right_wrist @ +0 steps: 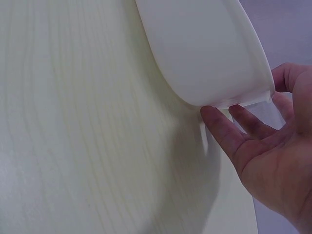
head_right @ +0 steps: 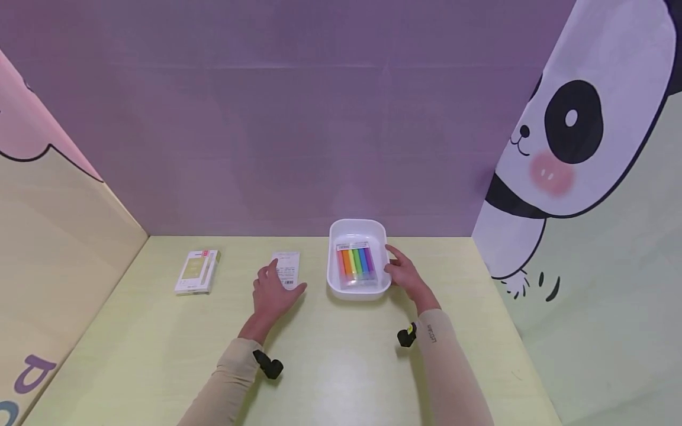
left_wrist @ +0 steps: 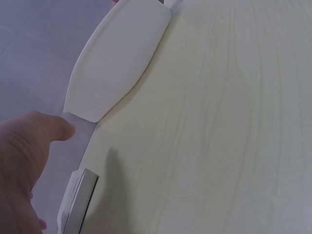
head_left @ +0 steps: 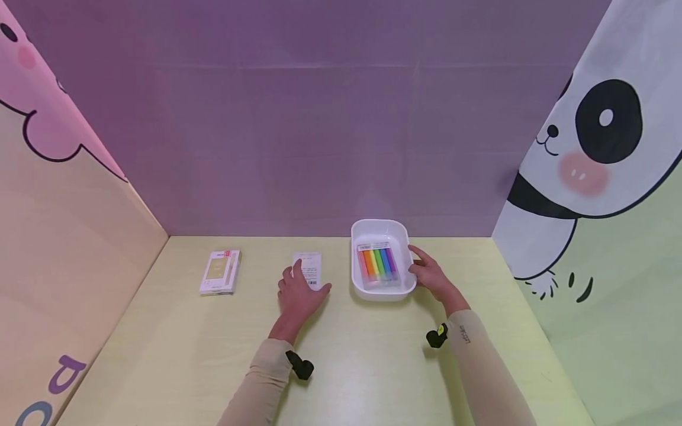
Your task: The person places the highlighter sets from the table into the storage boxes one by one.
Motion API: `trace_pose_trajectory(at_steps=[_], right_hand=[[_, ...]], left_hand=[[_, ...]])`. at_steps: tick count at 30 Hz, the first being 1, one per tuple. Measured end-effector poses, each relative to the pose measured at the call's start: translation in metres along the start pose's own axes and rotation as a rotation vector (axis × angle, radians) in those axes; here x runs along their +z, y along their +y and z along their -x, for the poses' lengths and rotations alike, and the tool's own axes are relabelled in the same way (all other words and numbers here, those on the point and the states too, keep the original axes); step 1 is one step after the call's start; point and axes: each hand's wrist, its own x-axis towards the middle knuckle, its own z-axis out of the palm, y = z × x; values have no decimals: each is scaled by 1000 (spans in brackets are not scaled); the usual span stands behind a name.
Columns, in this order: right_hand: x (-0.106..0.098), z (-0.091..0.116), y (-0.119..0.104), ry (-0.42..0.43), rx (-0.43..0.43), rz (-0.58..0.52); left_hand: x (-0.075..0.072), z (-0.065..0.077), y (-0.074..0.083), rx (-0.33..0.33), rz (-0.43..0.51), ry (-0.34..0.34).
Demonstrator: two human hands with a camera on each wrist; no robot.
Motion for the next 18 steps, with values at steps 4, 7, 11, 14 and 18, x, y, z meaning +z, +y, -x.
trace_pose_trajectory(at_steps=[4,7,11,14,18], right_hand=[[1,1,0,6,-2,4],[1,0,0,7,-4,6],[1,-1,1,10,-6,2],[1,-2,2,14,-7,-1],[1,-2,4,16,-7,0]], left_hand=[[-1,1,2,-27,-11,-15],[0,1,2,-43,-15,-18],[2,-1,1,-60,-30,-19],[2,-2,1,-71,-45,-22],[4,-5,1,-76,-66,-28]])
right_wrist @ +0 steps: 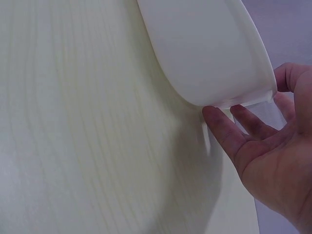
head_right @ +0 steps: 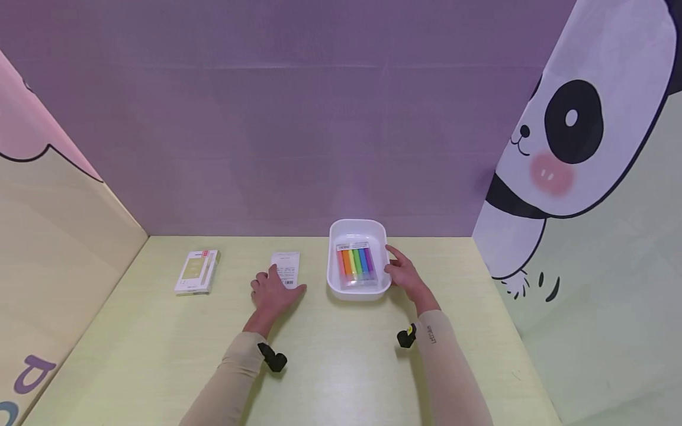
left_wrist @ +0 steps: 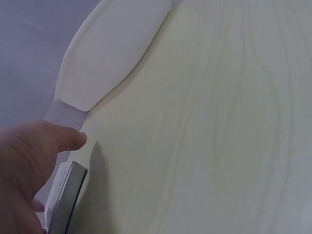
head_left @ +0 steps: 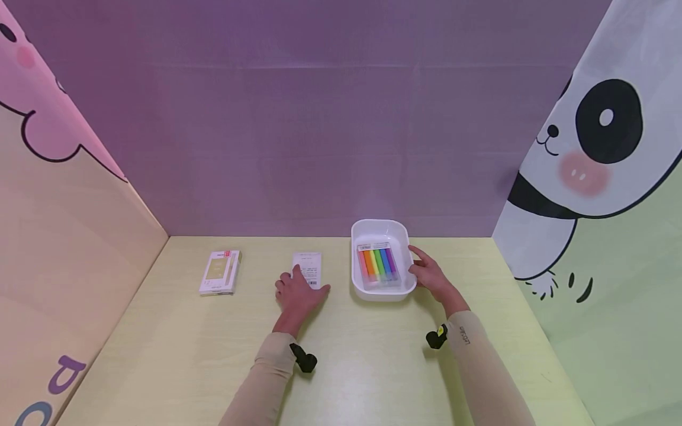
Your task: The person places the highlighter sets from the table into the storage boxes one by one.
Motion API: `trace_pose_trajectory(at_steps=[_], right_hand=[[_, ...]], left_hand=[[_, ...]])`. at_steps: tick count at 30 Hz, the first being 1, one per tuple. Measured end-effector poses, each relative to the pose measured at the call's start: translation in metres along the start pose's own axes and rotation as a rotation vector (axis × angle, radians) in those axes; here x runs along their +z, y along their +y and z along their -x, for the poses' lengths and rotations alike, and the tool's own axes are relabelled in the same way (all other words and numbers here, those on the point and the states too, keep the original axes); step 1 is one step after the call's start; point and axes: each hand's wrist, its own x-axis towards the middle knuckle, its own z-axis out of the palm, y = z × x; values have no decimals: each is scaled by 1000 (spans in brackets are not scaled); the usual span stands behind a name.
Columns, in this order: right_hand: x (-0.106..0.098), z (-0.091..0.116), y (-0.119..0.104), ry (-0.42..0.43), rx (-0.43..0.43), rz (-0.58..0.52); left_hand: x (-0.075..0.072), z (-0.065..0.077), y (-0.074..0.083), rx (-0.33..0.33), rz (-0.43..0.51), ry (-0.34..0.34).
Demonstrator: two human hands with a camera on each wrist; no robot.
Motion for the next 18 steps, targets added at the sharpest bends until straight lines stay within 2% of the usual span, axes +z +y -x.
trace_pose_trajectory(at_steps=[11,18], right_hand=[[1,-1,-1,-4,-15,-7],[1,-1,0,3,-3,0]], left_hand=[[4,-7,-3,-6,-65,-5],[4,-8,-3,1,-75,-8]])
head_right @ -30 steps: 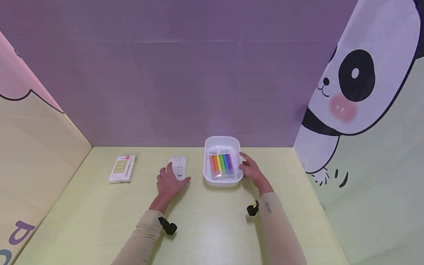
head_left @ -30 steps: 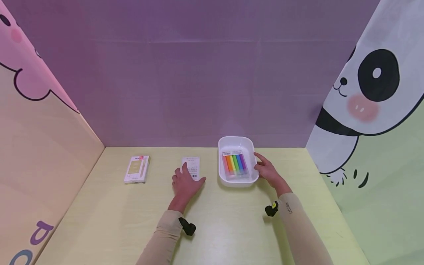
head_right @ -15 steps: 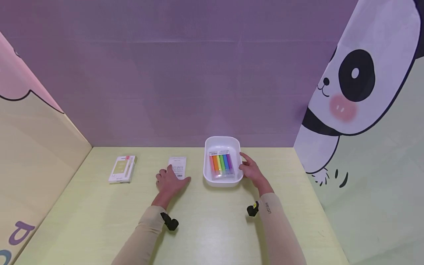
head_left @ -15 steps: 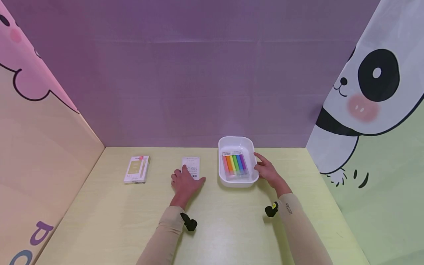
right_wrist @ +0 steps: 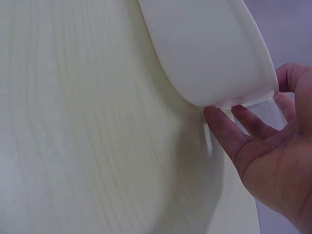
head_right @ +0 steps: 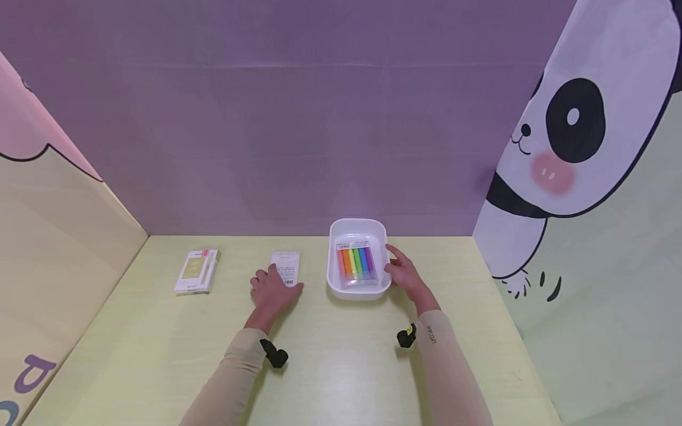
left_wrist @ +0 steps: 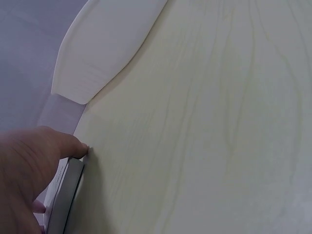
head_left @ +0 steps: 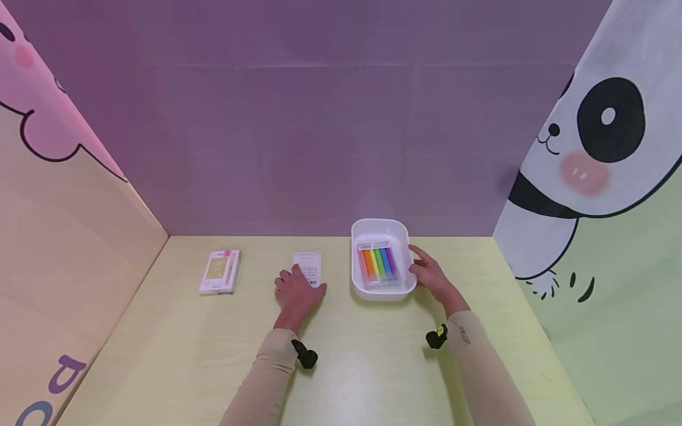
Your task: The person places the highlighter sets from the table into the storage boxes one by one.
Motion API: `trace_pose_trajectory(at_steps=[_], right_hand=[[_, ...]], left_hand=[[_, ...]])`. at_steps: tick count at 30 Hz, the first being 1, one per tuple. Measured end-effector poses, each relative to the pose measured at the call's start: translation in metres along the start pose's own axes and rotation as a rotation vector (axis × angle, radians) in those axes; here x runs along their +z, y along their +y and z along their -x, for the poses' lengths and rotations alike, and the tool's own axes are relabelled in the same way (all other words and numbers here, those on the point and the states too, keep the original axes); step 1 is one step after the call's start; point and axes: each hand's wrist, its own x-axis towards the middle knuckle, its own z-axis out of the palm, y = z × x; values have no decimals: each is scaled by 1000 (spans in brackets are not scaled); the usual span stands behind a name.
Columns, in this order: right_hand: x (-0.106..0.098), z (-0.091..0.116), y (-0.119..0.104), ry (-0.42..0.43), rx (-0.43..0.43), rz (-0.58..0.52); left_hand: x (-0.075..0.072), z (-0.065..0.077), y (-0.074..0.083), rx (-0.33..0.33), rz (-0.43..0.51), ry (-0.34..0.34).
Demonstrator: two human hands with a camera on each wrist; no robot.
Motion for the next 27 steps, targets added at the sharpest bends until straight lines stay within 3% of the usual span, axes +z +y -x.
trace_pose_trajectory(at_steps=[14,27], right_hand=[[0,-2,0,8,0,-3],[1,0,0,13,2,24]], left_hand=[[0,-4,-2,-21,3,-9],[-1,1,-2,17,36,29]])
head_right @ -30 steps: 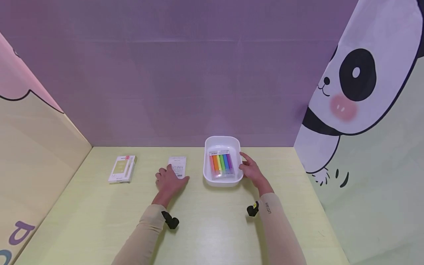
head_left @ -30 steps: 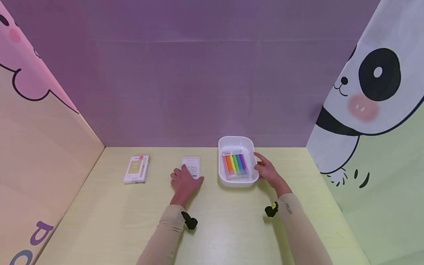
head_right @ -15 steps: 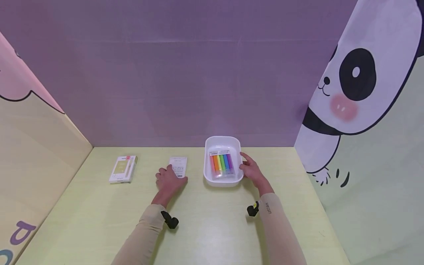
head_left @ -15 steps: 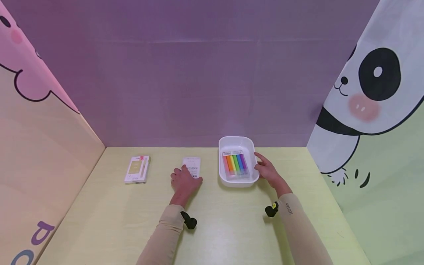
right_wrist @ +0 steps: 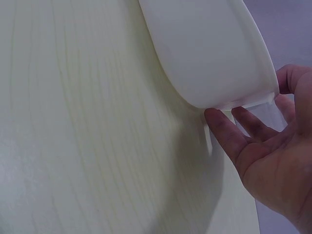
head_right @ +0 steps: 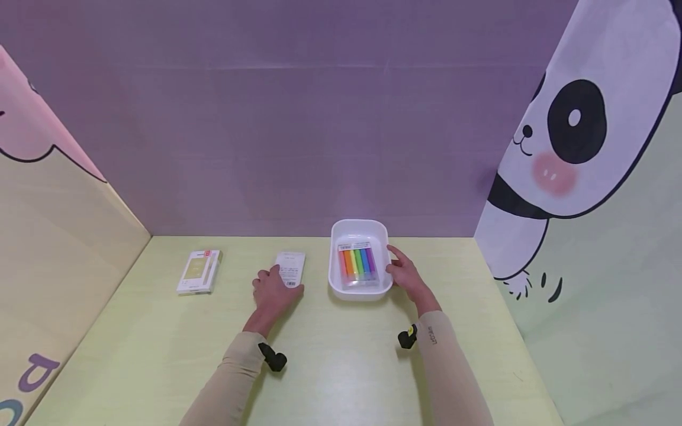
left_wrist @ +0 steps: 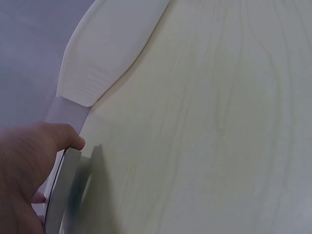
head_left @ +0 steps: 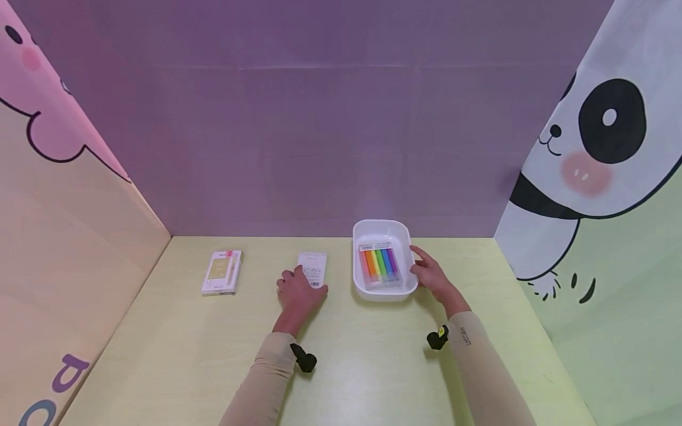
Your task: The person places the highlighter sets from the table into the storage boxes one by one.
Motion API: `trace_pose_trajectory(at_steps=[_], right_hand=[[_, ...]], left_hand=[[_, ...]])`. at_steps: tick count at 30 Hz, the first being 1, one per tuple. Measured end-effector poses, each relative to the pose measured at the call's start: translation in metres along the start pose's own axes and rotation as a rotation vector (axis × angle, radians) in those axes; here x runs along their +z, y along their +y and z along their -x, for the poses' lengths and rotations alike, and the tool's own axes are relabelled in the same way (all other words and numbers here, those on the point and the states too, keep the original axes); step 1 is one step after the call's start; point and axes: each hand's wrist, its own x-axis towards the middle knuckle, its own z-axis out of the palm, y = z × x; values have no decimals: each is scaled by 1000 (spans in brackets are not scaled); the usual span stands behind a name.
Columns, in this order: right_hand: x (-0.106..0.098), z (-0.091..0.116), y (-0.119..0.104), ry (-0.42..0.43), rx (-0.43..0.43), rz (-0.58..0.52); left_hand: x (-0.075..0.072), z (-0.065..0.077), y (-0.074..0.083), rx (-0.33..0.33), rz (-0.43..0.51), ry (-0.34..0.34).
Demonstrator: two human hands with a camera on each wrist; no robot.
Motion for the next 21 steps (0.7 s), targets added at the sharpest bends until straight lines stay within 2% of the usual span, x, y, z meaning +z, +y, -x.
trace_pose_trajectory(at_steps=[9,21], right_hand=[[1,1,0,-3,2,-11],[-1,0,1,1,0,-16]], left_hand=[[-4,-1,5,20,14,17],[-16,0,21,50,54,50]])
